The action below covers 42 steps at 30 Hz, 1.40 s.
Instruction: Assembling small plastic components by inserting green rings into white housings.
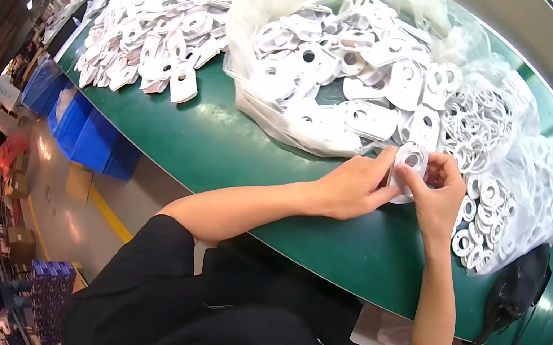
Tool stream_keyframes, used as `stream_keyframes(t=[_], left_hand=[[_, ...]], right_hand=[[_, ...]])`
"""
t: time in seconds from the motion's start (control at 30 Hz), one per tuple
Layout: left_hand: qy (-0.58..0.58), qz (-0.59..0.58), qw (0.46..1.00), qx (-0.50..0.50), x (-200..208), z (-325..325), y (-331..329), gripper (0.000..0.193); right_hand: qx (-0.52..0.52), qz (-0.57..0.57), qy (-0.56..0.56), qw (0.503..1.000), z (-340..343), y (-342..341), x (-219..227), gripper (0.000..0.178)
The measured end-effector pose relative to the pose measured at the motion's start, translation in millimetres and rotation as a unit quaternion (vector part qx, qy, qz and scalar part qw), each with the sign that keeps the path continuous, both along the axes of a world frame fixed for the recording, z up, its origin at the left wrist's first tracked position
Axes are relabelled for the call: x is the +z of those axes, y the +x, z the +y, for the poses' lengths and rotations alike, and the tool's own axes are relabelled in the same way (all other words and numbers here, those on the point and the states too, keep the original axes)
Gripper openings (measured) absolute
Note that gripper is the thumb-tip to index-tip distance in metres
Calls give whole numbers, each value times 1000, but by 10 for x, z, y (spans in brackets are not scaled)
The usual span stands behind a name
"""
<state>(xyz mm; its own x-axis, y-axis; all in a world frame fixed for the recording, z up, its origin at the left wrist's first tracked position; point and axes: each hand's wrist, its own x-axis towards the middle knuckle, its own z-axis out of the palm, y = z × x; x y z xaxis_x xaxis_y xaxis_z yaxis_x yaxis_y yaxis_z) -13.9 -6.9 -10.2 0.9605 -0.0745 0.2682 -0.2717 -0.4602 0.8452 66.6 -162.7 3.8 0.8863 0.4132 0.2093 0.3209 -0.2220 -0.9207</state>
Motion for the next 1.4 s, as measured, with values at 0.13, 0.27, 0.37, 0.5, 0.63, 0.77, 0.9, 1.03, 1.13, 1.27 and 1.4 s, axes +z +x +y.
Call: stream_keyframes(t=[0.13, 0.27, 0.37, 0.5, 0.63, 0.77, 0.9, 1.03, 1.13, 1.27, 1.4], left_hand=[[-66, 37, 997, -18, 101, 195, 103, 38], [-105, 75, 985, -114, 259, 389, 141, 41], [-150, 181, 965, -116, 411, 756, 233, 41], [-195, 19, 967, 161, 904, 1758, 394, 15], [-369, -194, 849, 325, 1130, 2890, 325, 33], [-283, -184, 769, 543, 1132, 2996, 285, 49], [-4, -127, 935, 330, 819, 2465, 333, 35], [372, -185, 881, 223, 464, 1811, 476, 30], [508, -177, 818, 206, 325, 1726, 581, 29], [572, -166, 770, 230, 379, 1671, 662, 9], [565, -94, 777, 263, 620, 1478, 539, 14]], right_hand=[[45, 24, 65, 997, -74, 107, -23, 21], [112, 161, 111, 974, -159, 193, -75, 14], [109, 155, 54, 980, -75, 133, -65, 20], [83, 118, 27, 989, -143, 173, -26, 22], [83, 94, 21, 992, -103, 161, -18, 19], [73, 84, 15, 994, -105, 207, -71, 17], [39, 50, 6, 998, -154, 221, -62, 16], [-3, 2, 2, 1000, -203, 284, -18, 16], [-46, -75, 22, 996, -319, 418, 94, 16], [-96, -96, 45, 990, -522, 487, 298, 14], [-26, -81, -179, 980, -839, 456, 396, 22]])
